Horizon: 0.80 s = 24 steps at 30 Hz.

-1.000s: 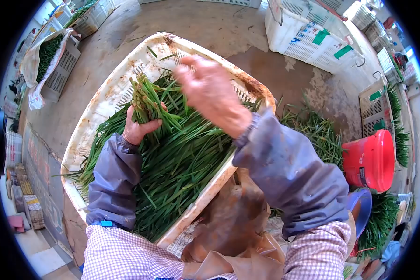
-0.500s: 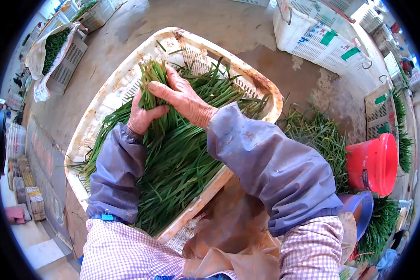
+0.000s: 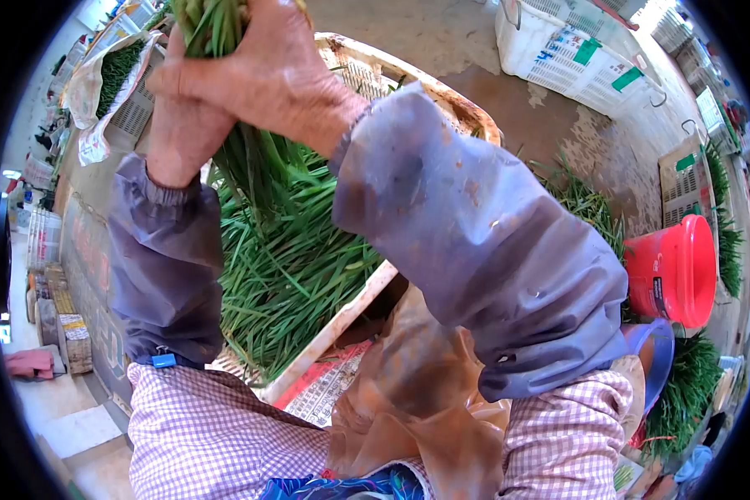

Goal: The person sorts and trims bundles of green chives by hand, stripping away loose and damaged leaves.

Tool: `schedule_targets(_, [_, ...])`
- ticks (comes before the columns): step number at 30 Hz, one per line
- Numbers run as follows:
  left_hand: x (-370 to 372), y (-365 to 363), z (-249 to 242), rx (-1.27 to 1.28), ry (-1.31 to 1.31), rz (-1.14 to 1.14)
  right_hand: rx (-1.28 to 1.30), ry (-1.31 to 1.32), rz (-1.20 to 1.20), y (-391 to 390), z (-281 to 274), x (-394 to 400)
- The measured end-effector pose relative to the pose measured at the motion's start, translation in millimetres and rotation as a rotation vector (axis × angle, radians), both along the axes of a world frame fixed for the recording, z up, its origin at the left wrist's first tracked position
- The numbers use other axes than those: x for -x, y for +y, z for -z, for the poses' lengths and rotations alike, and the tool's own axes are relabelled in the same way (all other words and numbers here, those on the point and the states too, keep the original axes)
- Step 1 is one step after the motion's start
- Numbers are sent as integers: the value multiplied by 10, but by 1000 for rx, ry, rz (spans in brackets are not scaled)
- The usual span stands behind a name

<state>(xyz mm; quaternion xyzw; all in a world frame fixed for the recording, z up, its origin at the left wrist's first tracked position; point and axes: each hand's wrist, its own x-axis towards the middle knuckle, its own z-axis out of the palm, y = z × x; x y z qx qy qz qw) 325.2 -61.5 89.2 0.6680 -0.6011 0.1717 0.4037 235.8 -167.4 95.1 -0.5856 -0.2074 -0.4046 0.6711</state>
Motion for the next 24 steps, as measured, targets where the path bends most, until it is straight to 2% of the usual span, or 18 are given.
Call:
schedule_targets(1, [40, 44, -133, -69, -118, -102, -76, -3, -11, 28, -70, 81])
schedule_targets(2, [94, 7, -277, -64, -235, 8, -151, -6, -23, 56, -131, 159])
schedule_targets(4, [178, 98, -964, -568, -76, 548, -322, -71, -83, 157, -200, 346])
schedule_targets(7, [974, 173, -772, -429, -127, 211, -464, 131, -112, 46, -205, 711])
schedule_targets(9, [1185, 138, -825, -626, 482, 208, -625, 169, -318, 54, -188, 1022])
schedule_targets(10, [1419, 173, -931, -669, 330, 137, -789, 200, -302, 58, -188, 1237])
schedule_targets(11, [1483, 177, -889, -579, 261, 326, -711, 207, -60, -64, 18, 1279])
schedule_targets(13, [1644, 170, -821, -530, 323, 538, -838, 148, -169, -107, 103, 1827])
schedule_targets(15, [1794, 143, -980, -696, 422, 417, -941, 236, -122, -102, 282, 2332])
schedule_targets(16, [1931, 63, -922, -682, 518, 364, -957, 208, -156, -129, 492, 2598])
schedule_targets(19, [2198, -219, -452, -577, 270, 554, -1195, 130, -164, -64, 832, 3137])
schedule_targets(21, [2519, -279, 125, -578, 306, 623, -1076, 106, -58, -64, 924, 3450])
schedule_targets(22, [2680, -288, 287, -763, 594, 724, -1012, 93, -9, -87, 968, 3579])
schedule_targets(24, [2901, -250, 597, -1134, 1254, 829, -1120, 101, -50, -177, 1146, 3816])
